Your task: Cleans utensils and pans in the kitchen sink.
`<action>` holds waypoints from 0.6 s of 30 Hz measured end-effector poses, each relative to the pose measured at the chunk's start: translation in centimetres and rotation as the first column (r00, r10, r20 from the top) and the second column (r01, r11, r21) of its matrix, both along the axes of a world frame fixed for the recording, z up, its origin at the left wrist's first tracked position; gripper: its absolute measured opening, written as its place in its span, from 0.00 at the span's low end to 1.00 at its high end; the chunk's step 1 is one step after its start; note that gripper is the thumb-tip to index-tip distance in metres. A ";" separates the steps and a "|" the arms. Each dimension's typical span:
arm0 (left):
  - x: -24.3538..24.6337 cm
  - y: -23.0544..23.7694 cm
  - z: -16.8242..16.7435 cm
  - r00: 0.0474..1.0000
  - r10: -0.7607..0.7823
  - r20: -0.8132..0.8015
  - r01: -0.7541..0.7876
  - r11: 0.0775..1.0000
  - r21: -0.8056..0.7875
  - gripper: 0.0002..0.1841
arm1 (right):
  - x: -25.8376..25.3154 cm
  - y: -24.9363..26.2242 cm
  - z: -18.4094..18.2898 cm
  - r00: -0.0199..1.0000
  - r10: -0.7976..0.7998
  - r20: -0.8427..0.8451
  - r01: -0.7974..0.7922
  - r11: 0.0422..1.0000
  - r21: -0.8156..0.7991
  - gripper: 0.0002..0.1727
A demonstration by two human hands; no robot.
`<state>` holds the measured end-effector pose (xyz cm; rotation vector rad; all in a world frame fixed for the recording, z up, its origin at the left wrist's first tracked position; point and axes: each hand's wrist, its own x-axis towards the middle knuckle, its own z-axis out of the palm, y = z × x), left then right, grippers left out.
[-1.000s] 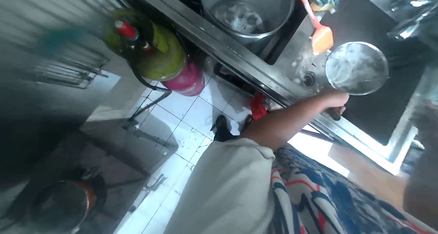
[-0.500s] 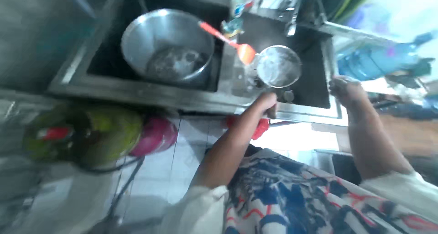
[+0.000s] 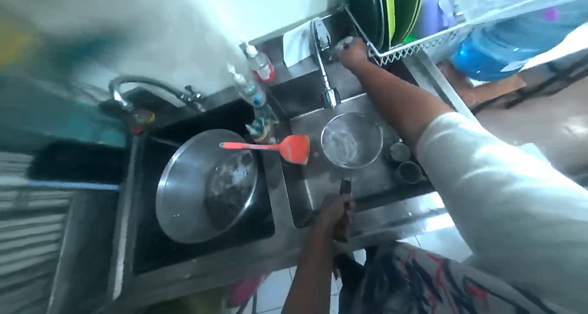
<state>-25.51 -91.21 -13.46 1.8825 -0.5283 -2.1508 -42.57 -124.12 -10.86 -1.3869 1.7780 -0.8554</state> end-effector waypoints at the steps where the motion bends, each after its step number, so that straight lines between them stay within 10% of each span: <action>1: -0.1 -0.4 -0.2 1.000 0.012 -0.009 -0.012 1.000 0.024 0.10 | 0.5 -2.3 -0.3 1.000 -0.001 -0.012 0.001 1.000 -0.014 0.20; 18: 0.1 -3.1 -1.0 1.000 0.018 -0.005 -0.017 0.995 0.101 0.11 | 2.5 -7.5 -2.3 0.864 0.186 -0.467 -0.179 0.982 0.060 0.21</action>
